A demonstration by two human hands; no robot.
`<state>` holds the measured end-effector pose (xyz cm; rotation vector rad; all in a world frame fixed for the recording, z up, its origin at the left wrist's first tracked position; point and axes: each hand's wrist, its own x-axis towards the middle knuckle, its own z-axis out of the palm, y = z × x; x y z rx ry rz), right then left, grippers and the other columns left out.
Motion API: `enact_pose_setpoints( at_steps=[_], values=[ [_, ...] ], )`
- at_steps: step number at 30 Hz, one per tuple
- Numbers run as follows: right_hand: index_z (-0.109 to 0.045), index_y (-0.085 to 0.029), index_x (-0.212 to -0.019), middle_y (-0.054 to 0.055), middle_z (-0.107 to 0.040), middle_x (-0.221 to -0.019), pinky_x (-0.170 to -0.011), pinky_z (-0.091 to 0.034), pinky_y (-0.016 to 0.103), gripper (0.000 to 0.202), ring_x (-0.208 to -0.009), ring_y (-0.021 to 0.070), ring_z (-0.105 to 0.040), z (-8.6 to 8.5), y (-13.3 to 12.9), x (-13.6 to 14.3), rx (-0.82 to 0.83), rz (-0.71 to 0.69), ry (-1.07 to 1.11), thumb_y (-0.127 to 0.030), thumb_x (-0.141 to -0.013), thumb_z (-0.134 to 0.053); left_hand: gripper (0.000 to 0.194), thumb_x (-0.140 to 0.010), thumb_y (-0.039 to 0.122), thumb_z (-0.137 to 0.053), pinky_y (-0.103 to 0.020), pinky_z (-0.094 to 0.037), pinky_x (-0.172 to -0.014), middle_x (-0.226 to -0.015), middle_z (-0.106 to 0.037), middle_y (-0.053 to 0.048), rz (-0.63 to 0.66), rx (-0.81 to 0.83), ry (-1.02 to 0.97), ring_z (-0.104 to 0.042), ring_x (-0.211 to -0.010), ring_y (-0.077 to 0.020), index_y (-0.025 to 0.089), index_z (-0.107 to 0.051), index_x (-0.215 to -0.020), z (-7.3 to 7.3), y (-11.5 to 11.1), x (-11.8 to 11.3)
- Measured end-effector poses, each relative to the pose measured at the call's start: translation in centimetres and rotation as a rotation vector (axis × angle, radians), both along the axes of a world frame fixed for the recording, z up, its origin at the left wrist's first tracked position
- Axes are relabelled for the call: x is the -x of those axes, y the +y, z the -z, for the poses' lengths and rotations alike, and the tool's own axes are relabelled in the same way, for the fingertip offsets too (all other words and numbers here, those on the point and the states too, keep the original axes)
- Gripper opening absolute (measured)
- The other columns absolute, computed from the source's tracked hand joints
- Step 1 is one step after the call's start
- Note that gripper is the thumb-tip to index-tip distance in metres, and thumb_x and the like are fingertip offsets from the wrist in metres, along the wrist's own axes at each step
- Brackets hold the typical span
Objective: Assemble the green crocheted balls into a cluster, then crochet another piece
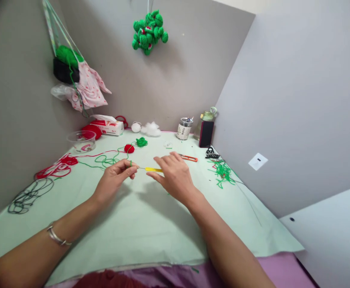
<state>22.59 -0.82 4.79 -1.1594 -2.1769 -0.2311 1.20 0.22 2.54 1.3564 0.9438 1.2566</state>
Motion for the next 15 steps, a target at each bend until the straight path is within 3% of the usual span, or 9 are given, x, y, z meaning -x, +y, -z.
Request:
enact_pose_setpoints(
  at_steps=[3, 5, 9, 12, 15],
  values=[
    [-0.069, -0.019, -0.096, 0.009, -0.068, -0.078, -0.079, -0.040, 0.036, 0.019, -0.077, 0.0224, -0.059, 1.3, 0.5, 0.4, 0.165, 0.039, -0.292, -0.023, -0.098, -0.050, 0.017, -0.078, 0.036, -0.072, -0.026, -0.042, -0.071, -0.067, -0.057, 0.002, 0.005, 0.014, 0.011, -0.053, -0.067, -0.0135, 0.019, -0.069, -0.079, -0.1, -0.1, -0.1],
    [-0.068, -0.017, -0.091, 0.008, -0.067, -0.076, -0.074, -0.038, 0.033, 0.024, -0.072, 0.0204, -0.058, 1.6, 0.9, 0.2, 0.255, 0.113, -0.321, -0.012, -0.096, -0.045, 0.018, -0.077, 0.036, -0.073, -0.026, -0.043, -0.071, -0.065, -0.056, 0.002, 0.013, 0.041, 0.011, -0.053, -0.066, -0.0137, 0.019, -0.072, -0.083, -0.1, 0.0, -0.1],
    [-0.069, -0.018, -0.098, 0.005, -0.066, -0.080, -0.065, -0.036, 0.028, 0.025, -0.069, 0.0167, -0.055, 1.2, 1.1, -0.4, 0.417, 0.152, 0.109, -0.018, -0.096, -0.044, 0.030, -0.076, 0.035, -0.073, -0.026, -0.044, -0.071, -0.070, -0.054, 0.003, 0.004, 0.052, 0.003, -0.053, -0.066, -0.0131, 0.021, -0.074, -0.103, 0.2, 0.1, -0.2],
    [-0.071, -0.017, -0.092, 0.000, -0.060, -0.069, -0.059, -0.034, 0.026, 0.025, -0.060, 0.0131, -0.048, 0.8, 0.6, 0.6, 0.615, 0.002, 0.476, -0.035, -0.093, -0.053, 0.034, -0.078, 0.033, -0.072, -0.026, -0.043, -0.069, -0.071, -0.053, 0.003, 0.021, -0.001, 0.045, -0.052, -0.065, -0.0126, 0.023, -0.073, -0.110, 0.8, -0.3, -0.6],
    [-0.071, -0.017, -0.084, -0.002, -0.060, -0.069, -0.059, -0.034, 0.026, 0.025, -0.061, 0.0115, -0.046, 1.0, -0.2, 2.5, 0.753, -0.157, 0.678, -0.041, -0.082, -0.067, 0.029, -0.080, 0.032, -0.069, -0.026, -0.043, -0.070, -0.077, -0.058, 0.001, 0.058, -0.085, 0.107, -0.053, -0.070, -0.0141, 0.023, -0.074, -0.108, 1.5, -1.0, -1.2]
  ],
)
